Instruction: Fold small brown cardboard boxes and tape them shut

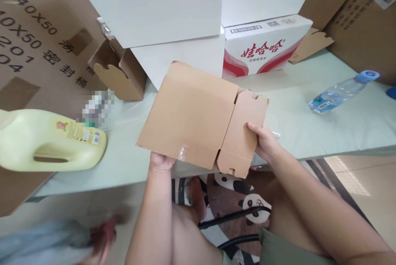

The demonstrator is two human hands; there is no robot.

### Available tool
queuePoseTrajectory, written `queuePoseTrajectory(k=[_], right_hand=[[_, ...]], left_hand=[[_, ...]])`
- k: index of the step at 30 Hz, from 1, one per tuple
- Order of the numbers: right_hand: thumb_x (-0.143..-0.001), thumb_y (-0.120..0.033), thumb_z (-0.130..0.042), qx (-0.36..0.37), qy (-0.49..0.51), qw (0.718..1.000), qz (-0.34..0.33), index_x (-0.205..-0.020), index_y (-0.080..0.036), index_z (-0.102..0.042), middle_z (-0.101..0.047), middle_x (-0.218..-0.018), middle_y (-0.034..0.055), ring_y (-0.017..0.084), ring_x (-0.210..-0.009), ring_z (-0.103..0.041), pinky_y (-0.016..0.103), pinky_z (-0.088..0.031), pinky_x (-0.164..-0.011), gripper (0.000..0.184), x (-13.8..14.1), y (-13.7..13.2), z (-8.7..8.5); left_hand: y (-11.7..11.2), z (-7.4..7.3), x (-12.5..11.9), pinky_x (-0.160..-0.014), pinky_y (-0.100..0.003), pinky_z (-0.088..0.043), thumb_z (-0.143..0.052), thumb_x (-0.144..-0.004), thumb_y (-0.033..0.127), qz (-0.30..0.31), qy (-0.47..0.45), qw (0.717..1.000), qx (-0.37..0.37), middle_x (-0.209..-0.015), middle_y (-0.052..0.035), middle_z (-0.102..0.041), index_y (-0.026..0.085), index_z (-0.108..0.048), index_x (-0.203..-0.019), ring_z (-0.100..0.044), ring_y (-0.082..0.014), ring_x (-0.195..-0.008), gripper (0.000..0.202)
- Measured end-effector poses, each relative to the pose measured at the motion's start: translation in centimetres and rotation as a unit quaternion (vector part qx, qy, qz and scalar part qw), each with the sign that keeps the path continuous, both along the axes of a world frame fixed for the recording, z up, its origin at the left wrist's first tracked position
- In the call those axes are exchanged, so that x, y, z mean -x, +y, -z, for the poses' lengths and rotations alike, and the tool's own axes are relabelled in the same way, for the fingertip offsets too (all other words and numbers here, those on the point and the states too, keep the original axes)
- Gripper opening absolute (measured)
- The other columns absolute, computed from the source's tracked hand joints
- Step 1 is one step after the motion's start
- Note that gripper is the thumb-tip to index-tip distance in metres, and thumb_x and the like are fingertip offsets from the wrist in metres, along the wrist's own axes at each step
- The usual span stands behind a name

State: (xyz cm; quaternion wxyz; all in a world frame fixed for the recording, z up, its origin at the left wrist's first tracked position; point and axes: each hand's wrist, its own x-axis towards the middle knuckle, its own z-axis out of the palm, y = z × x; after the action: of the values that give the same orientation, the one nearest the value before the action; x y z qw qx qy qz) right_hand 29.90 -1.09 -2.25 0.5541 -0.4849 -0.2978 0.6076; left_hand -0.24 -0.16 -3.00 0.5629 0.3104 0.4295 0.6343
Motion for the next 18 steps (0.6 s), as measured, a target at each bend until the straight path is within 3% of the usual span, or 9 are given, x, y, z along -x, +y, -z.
queuePoseTrajectory(k=[4,6,9,11,14,16,18], right_hand=[[-0.065,-0.052,-0.079,-0.015,-0.019,0.999,0.024,-0.101,-0.024,-0.065,-0.078,-0.099,0.0066,0.028,-0.087,-0.074,0.042,-0.063,-0.075,0.047,0.0,0.1,0.7],[-0.069,-0.055,-0.076,-0.018,-0.026,0.999,0.044,-0.100,-0.023,-0.064,-0.078,-0.094,0.0071,0.028,-0.081,-0.075,0.043,-0.063,-0.070,0.046,-0.2,0.0,0.8],[-0.074,-0.063,-0.068,-0.031,-0.044,0.996,0.077,-0.098,-0.023,-0.062,-0.077,-0.089,0.0077,0.028,-0.079,-0.074,0.042,-0.061,-0.065,0.047,-1.5,-0.4,-0.4],[-0.078,-0.067,-0.060,-0.053,-0.079,0.989,0.117,-0.096,-0.024,-0.061,-0.075,-0.087,0.0076,0.028,-0.080,-0.073,0.042,-0.060,-0.063,0.046,-3.4,-0.7,-2.3],[-0.079,-0.065,-0.057,-0.103,-0.126,0.961,0.221,-0.087,-0.026,-0.058,-0.069,-0.076,0.0051,0.026,-0.070,-0.068,0.040,-0.054,-0.055,0.040,-7.7,-1.9,-6.7],[-0.074,-0.057,-0.068,-0.117,-0.151,0.939,0.288,-0.074,-0.026,-0.050,-0.052,-0.056,-0.0014,0.015,-0.044,-0.049,0.032,-0.038,-0.040,0.035,-11.1,-3.1,-10.1],[-0.073,-0.043,-0.075,-0.081,-0.191,0.930,0.303,-0.063,-0.025,-0.042,-0.033,-0.046,-0.0070,0.005,-0.033,-0.024,0.029,-0.016,-0.036,0.039,-14.5,-4.2,-13.2]], left_hand=[[-1.0,0.8,1.0,-0.081,-0.050,-0.059,-0.083,-0.054,0.063,-0.005,0.015,1.000,0.002,-0.080,-0.0048,-0.074,0.031,-0.073,-0.079,-0.069,-0.0342,-0.101,0.042],[-1.1,0.9,1.2,-0.082,-0.052,-0.058,-0.089,-0.050,0.050,0.051,0.021,0.998,0.014,-0.078,-0.0047,-0.074,0.031,-0.073,-0.077,-0.069,-0.0354,-0.102,0.036],[-0.8,0.2,1.0,-0.088,-0.050,-0.057,-0.093,-0.043,0.029,0.185,-0.008,0.983,-0.005,-0.081,-0.0042,-0.076,0.030,-0.076,-0.081,-0.071,-0.0340,-0.100,0.042],[-0.4,-0.8,0.6,-0.094,-0.050,-0.055,-0.091,-0.047,0.027,0.267,-0.043,0.963,-0.014,-0.101,-0.0075,-0.077,0.030,-0.077,-0.097,-0.070,-0.0335,-0.105,0.052],[0.2,-2.2,-0.1,-0.099,-0.048,-0.053,-0.086,-0.058,0.028,0.316,-0.080,0.945,-0.010,-0.128,-0.0110,-0.070,0.030,-0.071,-0.120,-0.068,-0.0329,-0.113,0.064],[0.4,-2.6,-0.5,-0.098,-0.046,-0.053,-0.081,-0.064,0.029,0.319,-0.094,0.943,-0.003,-0.129,-0.0124,-0.069,0.027,-0.070,-0.122,-0.068,-0.0325,-0.114,0.060],[0.6,-2.6,-0.7,-0.096,-0.045,-0.054,-0.078,-0.066,0.028,0.315,-0.105,0.943,0.005,-0.126,-0.0130,-0.070,0.024,-0.070,-0.120,-0.068,-0.0320,-0.112,0.055]])
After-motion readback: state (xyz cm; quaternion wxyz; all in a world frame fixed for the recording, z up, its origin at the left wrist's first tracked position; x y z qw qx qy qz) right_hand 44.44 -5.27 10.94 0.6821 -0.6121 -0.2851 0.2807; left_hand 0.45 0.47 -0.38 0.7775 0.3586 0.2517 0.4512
